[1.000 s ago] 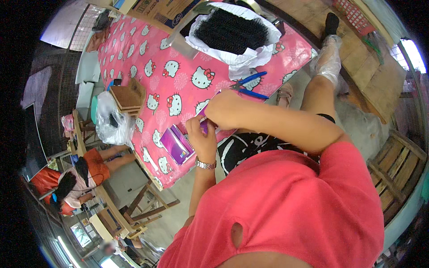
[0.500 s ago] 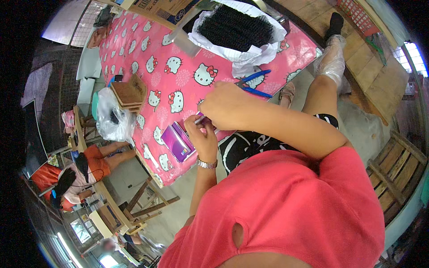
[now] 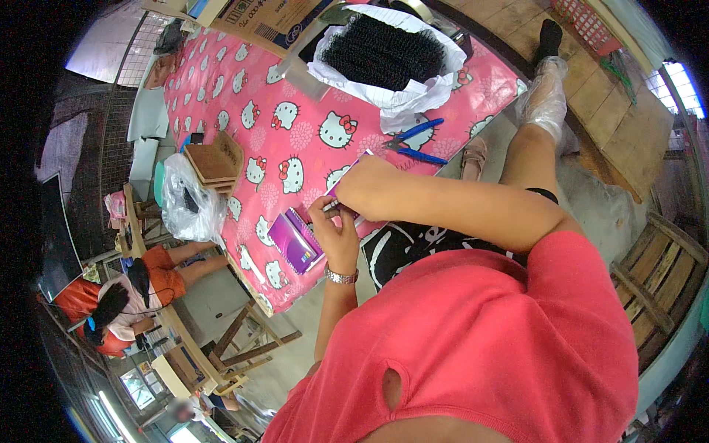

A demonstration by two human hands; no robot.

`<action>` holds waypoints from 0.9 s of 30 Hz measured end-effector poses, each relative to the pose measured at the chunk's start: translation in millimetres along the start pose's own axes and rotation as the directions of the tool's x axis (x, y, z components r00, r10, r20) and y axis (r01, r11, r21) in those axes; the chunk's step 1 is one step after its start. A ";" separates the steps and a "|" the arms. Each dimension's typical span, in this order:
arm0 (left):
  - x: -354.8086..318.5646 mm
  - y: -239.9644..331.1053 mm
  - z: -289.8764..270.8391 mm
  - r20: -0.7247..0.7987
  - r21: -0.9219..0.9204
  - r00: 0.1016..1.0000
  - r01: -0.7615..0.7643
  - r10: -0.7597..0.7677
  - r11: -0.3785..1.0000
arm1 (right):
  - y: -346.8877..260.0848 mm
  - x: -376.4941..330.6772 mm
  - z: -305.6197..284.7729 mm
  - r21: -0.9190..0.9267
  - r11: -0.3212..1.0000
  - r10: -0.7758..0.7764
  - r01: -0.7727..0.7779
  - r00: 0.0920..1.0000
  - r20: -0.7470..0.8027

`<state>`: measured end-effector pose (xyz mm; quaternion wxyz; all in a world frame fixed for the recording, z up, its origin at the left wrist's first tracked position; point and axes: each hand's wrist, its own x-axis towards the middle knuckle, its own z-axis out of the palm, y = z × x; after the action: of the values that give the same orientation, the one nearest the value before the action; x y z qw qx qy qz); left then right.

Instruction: The person assembles small purple notebooks by manually inserting a spiral wire through the pre-punched holes of the covers and internal pages one by one.

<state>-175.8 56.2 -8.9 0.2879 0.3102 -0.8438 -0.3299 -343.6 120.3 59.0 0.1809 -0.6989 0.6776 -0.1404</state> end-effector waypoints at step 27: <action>6.4 -9.5 -15.9 -0.072 -0.436 0.943 0.263 -0.324 0.861 | 100.8 -56.5 45.6 0.014 0.959 0.270 -0.285 0.892 -0.362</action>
<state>-165.8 40.0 -4.3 0.3538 0.3888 -0.6729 -0.5205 -416.3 177.9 -23.7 0.0582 -0.5607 0.7945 -0.2256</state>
